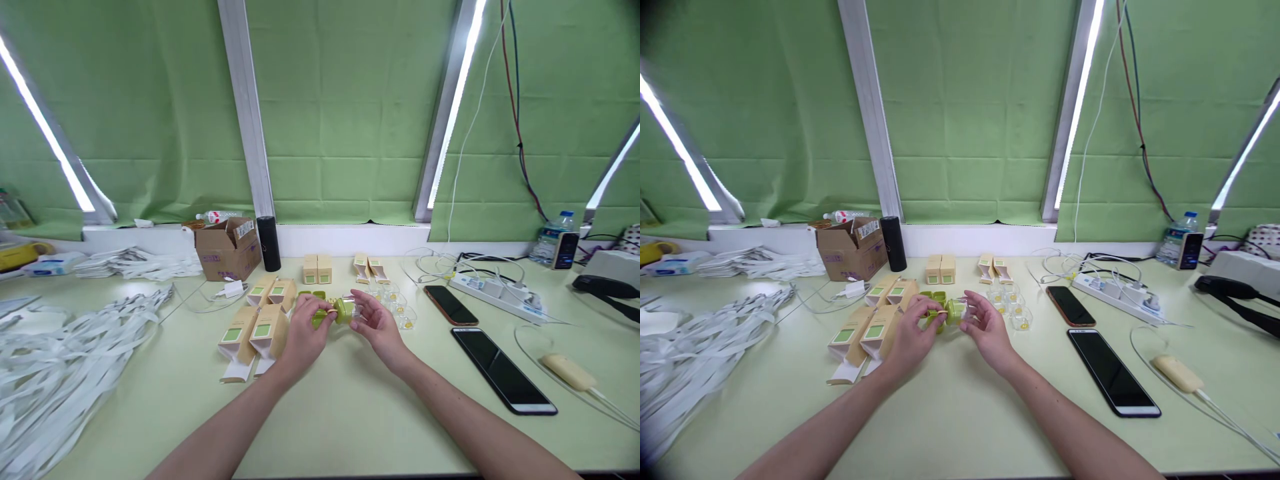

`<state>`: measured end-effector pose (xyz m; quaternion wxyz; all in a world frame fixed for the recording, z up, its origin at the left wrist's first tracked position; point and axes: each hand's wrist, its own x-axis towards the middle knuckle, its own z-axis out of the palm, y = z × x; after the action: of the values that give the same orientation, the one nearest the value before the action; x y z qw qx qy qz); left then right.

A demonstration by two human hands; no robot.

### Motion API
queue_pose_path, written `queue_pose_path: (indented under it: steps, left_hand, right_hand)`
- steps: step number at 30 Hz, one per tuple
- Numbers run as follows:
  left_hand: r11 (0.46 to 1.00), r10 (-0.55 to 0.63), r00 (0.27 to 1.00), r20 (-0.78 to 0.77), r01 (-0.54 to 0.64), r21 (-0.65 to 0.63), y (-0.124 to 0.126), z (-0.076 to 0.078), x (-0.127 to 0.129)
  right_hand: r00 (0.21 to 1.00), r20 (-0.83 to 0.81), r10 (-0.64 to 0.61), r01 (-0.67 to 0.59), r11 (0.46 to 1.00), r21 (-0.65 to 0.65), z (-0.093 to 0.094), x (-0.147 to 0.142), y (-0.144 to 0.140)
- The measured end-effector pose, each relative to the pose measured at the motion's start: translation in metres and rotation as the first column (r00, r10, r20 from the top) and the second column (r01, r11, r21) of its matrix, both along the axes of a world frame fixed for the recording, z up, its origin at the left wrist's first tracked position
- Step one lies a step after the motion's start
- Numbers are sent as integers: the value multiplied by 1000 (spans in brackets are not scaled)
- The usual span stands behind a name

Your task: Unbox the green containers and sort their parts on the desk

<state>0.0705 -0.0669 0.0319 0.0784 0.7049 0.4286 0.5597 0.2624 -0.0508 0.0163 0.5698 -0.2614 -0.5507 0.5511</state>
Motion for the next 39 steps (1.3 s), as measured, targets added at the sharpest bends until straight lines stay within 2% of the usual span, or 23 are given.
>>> queue_pose_path:
  steps: [5,8,11,14,17,19,23,29,32,35,39]
  left_hand:
    - [966,-53,983,-174,95,242,-5,2,0]
    - [923,-21,969,-247,114,369,-5,3,-1]
    - [885,34,956,-291,107,453,-8,4,-3]
    - [871,84,949,-305,78,485,-11,5,-3]
    - [883,62,949,-309,93,460,-12,4,-2]
    - [897,17,950,-312,123,424,-12,3,-1]
    - [896,-42,953,-299,168,410,-10,4,1]
    - [907,-51,959,-280,162,388,-9,6,0]
    - [908,-81,968,-238,170,383,-8,4,0]
    - [928,-106,985,-139,149,343,-9,1,2]
    - [977,-90,989,115,65,203,-8,0,3]
  right_hand:
    - [996,62,-68,57,986,155,-2,-2,-5]
    - [975,143,-170,118,943,312,-2,-1,-7]
    - [914,236,-330,180,850,495,-3,2,-7]
    - [847,245,-471,211,722,659,-5,5,-7]
    - [813,228,-536,194,618,762,-7,6,-7]
    - [804,236,-546,164,586,793,-7,7,-6]
    - [812,274,-515,104,590,800,-7,7,-6]
    - [809,313,-497,118,660,742,-3,5,-9]
    - [804,321,-501,133,677,724,-2,6,-9]
    - [796,314,-517,175,694,698,-1,7,-8]
    - [786,300,-540,241,715,656,1,10,-6]
